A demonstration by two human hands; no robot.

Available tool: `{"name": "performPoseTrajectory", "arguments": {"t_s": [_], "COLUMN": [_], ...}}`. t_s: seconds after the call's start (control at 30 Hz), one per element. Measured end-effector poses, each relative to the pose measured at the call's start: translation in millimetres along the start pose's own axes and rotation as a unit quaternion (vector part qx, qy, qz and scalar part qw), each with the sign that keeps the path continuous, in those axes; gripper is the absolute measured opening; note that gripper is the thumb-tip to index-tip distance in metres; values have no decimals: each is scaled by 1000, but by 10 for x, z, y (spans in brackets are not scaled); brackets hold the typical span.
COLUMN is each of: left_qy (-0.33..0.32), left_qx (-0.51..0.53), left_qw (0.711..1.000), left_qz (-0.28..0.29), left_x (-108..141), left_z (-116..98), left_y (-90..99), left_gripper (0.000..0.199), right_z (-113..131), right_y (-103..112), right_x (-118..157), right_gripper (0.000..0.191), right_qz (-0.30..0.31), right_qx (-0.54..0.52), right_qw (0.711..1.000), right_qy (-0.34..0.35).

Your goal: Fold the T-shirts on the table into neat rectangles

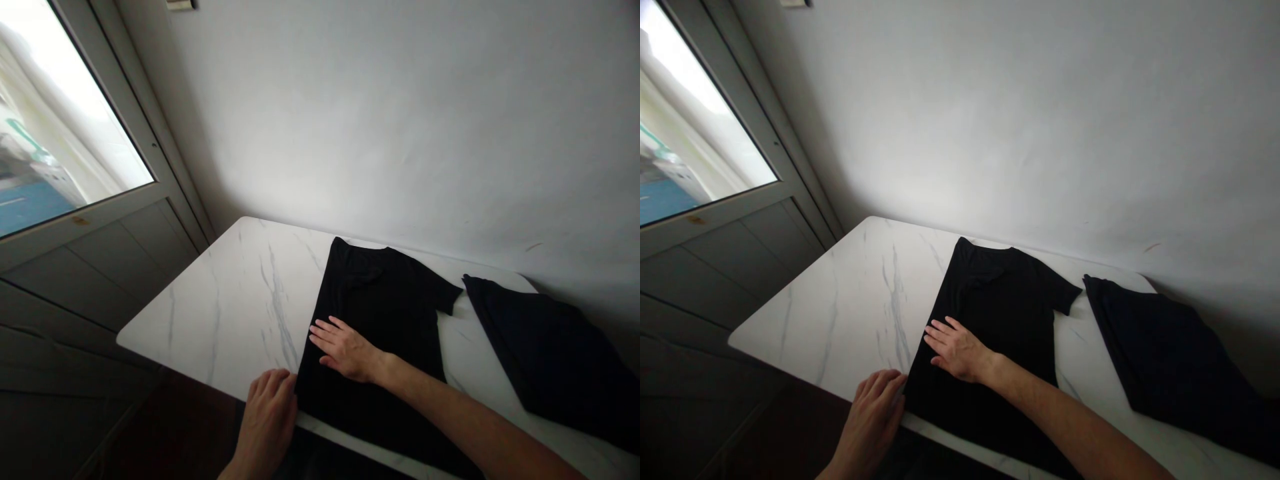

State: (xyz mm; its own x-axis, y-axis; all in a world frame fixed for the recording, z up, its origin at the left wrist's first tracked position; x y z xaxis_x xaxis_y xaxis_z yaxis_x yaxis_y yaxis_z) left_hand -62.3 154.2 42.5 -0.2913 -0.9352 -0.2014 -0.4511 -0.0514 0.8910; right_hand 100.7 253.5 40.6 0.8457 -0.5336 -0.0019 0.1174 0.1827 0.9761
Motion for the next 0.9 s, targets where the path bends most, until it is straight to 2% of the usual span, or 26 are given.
{"name": "performPoseTrajectory", "arguments": {"t_s": [0.2, 0.4, 0.6, 0.73, 0.9], "left_qy": [-14, 6, -31, -58, -89], "left_qx": [22, 31, 30, 7, -14], "left_qw": [1000, 998, 994, 990, 988], "left_qz": [-16, -47, -99, -127, -126], "left_x": [74, 49, 94, 151, 149], "left_z": [-16, -11, -90, -141, -106], "left_y": [25, -3, 48, 76, 98], "left_gripper": [48, 41, 24, 23, 30], "right_z": [15, 109, 211, 274, 367], "right_y": [-57, -54, -78, -89, -52], "right_x": [55, 48, 62, 79, 116], "right_gripper": [54, 60, 63, 67, 72], "right_qz": [12, 32, 48, 62, 70], "right_qx": [-23, -37, -55, -64, -81], "right_qw": [1000, 999, 997, 996, 994], "right_qy": [-9, 2, 15, 25, 30]}}
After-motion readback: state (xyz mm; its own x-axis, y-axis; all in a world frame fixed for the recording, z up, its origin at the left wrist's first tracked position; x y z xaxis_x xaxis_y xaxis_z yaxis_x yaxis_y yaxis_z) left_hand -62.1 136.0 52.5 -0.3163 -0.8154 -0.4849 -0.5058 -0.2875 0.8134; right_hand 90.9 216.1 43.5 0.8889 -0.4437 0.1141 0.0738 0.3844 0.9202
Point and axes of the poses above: each hand's wrist, its own x-axis away from the middle knuckle, its own y-axis out of the back of the hand, z = x × y, the point moved 7 cm from there along -x, towards the middle knuckle, and after that the axes turned 4 degrees about z, right-handed, at the moved point
